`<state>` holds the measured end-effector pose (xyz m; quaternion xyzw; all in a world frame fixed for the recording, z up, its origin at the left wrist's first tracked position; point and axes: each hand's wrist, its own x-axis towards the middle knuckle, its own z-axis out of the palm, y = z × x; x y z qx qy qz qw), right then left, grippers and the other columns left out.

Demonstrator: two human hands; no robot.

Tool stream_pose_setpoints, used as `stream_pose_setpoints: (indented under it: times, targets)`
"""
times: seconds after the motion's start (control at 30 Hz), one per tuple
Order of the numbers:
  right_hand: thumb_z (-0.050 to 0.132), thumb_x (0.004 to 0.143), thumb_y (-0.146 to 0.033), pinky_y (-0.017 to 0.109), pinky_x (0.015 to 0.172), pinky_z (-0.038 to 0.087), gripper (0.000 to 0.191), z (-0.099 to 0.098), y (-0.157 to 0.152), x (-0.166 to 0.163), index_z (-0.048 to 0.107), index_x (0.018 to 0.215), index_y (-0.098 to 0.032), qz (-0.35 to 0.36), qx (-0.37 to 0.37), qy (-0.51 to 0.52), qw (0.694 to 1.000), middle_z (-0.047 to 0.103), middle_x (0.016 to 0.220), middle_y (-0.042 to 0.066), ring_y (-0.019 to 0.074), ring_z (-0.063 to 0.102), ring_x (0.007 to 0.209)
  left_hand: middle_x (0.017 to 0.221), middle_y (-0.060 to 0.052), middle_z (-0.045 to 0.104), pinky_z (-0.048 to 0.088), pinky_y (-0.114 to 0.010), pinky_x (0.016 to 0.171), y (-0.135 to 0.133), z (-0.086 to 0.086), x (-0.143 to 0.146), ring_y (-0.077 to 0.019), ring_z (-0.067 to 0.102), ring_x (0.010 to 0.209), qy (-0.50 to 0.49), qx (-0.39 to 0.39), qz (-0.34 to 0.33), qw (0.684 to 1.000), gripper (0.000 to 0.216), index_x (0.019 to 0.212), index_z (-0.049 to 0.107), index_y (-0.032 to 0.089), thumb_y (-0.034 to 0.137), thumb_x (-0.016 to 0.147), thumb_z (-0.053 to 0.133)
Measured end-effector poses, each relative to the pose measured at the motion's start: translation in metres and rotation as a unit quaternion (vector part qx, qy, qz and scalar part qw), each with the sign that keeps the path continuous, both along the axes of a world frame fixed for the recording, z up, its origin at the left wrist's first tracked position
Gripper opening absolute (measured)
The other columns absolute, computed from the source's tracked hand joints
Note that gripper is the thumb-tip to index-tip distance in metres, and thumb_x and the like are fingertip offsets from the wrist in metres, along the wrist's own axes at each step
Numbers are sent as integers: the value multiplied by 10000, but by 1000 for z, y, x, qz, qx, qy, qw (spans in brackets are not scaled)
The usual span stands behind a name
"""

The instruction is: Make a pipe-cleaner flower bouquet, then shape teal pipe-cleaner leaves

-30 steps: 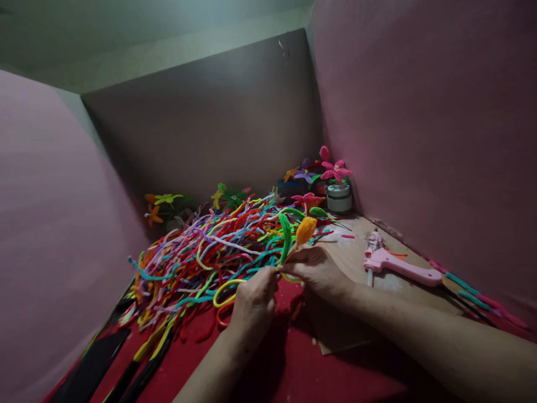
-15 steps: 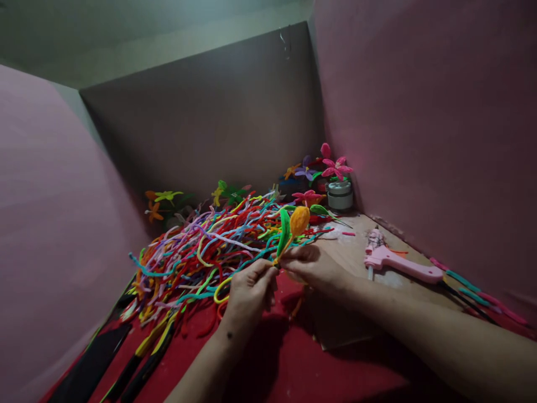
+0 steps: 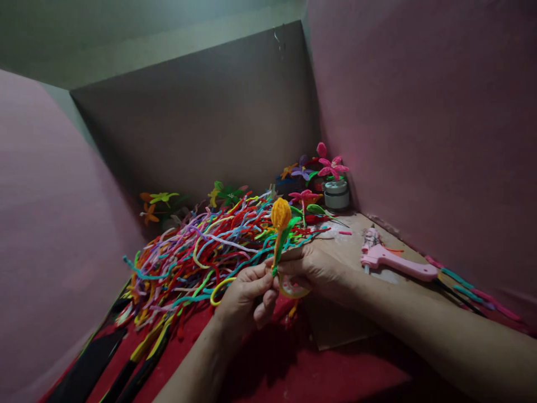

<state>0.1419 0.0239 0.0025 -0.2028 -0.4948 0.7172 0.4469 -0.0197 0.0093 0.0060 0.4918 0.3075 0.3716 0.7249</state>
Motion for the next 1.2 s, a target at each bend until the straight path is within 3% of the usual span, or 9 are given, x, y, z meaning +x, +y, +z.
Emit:
stream_pose_setpoints:
  times: [0.17,0.23,0.3,0.4,0.57,0.73,0.9,1.0,1.2]
  targets:
    - [742,578,-321,231,542,358,259,-3,1,-2,697,737,-121,-2,15,27,1000,593,597,3,75,470,526,461,25,516,318,-167,329,-2,5,1,-48,406,292,111,94,37,989,227,674,565,125,330,772,554]
    - [744,572,-331,262,620,386,255,-3,2,-3,697,711,-123,-37,17,32,999,605,618,7,95,503,580,517,13,544,383,-183,439,-4,4,5,-69,492,410,193,192,115,955,213,672,574,129,314,775,554]
    - [752,553,-332,274,650,389,241,-4,1,-6,691,665,-128,-89,24,18,996,599,606,-3,100,500,594,564,16,560,408,-197,528,-6,0,8,-88,524,508,266,290,199,898,154,725,597,147,297,754,582]
    - [763,530,-322,284,664,395,224,-7,1,-9,674,631,-143,-151,43,2,988,606,627,-7,117,505,629,595,27,553,406,-206,552,-7,-6,10,-96,520,542,310,346,257,847,122,777,614,172,287,758,574]
    - [702,626,-369,297,705,403,224,-11,1,-7,671,664,-150,-120,105,-29,987,605,667,5,138,526,683,535,32,535,407,-204,522,-8,-2,11,-88,510,486,225,277,238,904,144,673,596,154,274,750,575]
    - [652,673,-428,303,703,413,298,-6,-1,-3,690,767,-148,-46,98,-3,994,621,698,20,142,550,683,495,38,533,358,-175,406,-6,3,10,-64,472,380,181,193,197,944,177,673,572,137,302,727,604]
    - [687,634,-418,262,562,369,344,-7,1,0,693,792,-112,-50,63,-37,996,593,614,21,103,480,548,511,39,535,339,-168,340,-1,2,3,-58,451,332,159,133,124,970,227,652,513,143,339,741,586]
    - [689,639,-392,243,526,328,299,-10,1,0,691,752,-116,-91,71,-39,993,550,572,-7,72,411,497,519,30,544,341,-169,354,-1,4,4,-54,450,336,182,134,113,968,249,651,516,139,357,762,560]
    - [730,574,-386,250,549,317,282,-6,0,-4,619,545,-128,-165,52,-24,985,489,534,-29,86,409,542,560,35,557,411,-193,496,-8,2,14,-89,525,479,265,260,240,897,155,754,585,160,310,723,604]
